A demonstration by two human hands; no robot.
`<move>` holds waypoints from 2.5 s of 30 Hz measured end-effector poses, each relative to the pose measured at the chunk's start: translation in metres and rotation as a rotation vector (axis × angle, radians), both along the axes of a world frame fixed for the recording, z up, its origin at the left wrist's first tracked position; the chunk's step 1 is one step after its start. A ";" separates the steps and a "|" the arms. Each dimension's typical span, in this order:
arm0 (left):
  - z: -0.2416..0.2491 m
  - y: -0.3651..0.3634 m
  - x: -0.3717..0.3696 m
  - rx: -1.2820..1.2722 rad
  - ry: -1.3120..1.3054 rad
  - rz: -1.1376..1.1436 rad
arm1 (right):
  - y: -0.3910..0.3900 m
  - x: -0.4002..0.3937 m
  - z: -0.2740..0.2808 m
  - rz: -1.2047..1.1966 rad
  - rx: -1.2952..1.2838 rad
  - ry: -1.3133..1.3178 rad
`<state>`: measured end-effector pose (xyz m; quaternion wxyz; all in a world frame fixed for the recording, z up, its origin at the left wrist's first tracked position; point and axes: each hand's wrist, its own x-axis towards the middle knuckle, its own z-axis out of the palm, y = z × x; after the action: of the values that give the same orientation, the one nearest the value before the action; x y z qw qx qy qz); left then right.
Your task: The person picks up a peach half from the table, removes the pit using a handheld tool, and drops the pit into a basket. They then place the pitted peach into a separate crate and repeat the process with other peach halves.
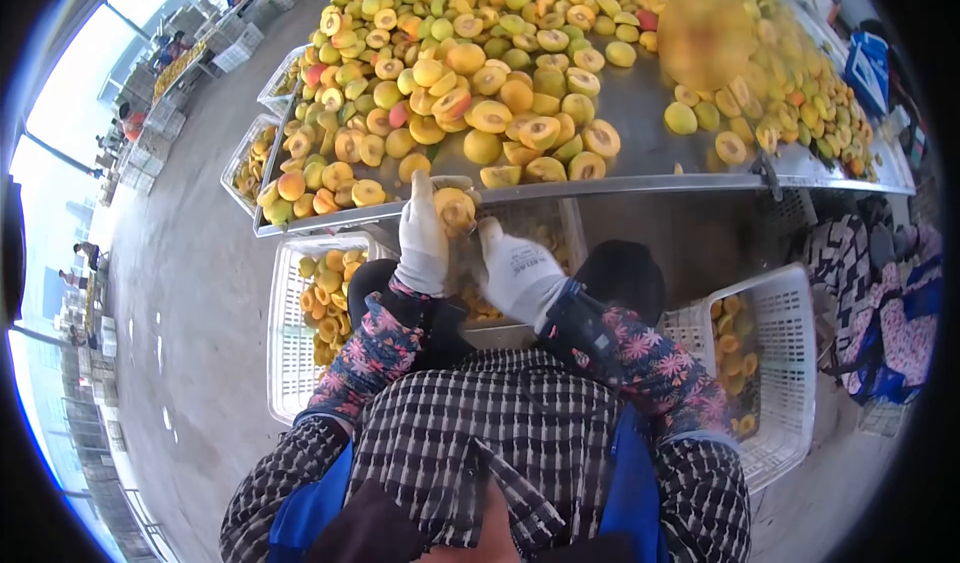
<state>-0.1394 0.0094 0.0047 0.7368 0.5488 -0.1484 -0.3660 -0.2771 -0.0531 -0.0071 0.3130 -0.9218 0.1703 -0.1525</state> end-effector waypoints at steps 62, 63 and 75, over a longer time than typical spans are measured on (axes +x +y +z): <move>-0.018 -0.010 0.149 0.761 -1.325 -0.144 | -0.004 -0.040 -0.023 0.103 0.329 0.351; -0.035 -0.020 0.149 0.742 -1.321 -0.172 | -0.003 -0.039 -0.022 0.112 0.326 0.359; -0.013 -0.007 0.121 -0.081 0.070 -0.018 | -0.003 -0.031 -0.023 0.057 0.359 -0.104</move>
<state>-0.0187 0.0020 -0.0081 0.7597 0.5040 -0.1420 -0.3855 -0.3077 -0.0559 -0.0299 0.4849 -0.8466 0.1520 -0.1581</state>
